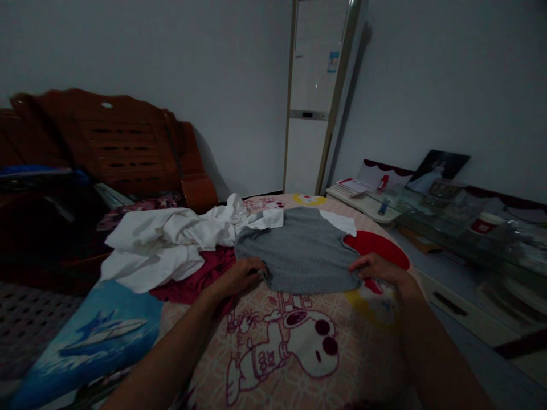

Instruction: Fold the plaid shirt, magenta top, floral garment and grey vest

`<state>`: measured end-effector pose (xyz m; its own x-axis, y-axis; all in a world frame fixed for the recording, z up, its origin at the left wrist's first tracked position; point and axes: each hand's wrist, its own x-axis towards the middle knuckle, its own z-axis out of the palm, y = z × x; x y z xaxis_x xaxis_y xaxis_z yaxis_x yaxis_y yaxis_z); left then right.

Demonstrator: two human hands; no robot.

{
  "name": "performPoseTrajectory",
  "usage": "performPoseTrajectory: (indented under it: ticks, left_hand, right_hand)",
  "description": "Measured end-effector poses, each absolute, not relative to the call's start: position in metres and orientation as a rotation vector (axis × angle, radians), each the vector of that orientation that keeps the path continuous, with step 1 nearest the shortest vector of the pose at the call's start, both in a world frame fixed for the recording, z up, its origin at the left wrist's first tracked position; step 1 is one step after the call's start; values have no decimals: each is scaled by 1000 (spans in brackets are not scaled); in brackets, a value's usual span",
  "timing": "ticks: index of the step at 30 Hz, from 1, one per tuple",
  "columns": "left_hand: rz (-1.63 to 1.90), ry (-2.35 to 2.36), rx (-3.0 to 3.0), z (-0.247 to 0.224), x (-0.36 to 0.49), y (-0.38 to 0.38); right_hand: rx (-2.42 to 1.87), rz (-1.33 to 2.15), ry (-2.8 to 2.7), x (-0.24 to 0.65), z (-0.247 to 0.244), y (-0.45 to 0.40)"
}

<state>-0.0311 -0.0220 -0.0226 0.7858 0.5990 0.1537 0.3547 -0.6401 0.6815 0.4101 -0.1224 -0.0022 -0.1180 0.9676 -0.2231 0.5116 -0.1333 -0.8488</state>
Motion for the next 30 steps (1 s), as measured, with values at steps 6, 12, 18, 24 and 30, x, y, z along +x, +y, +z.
performPoseTrajectory:
  ticks: [6,12,18,24,30]
  left_hand:
    - [485,751,2063,7,-45,-28]
    - [175,623,1948,16,-51,-26]
    - [-53,688,1896,21,-42,-18]
    - [259,829,2298,31,-3,27]
    - [331,1262,2792,5,55,72]
  right_hand:
    - [-1544,1208,-1554,410,3,-127]
    - [-1599,1299,-1591,409,-1,-129]
    - [-1758,1563,-1602,393,-5,-117]
    - [-1680,1289,-1562,356,11,-80]
    - [-1775,824,-1783,311,9,-20]
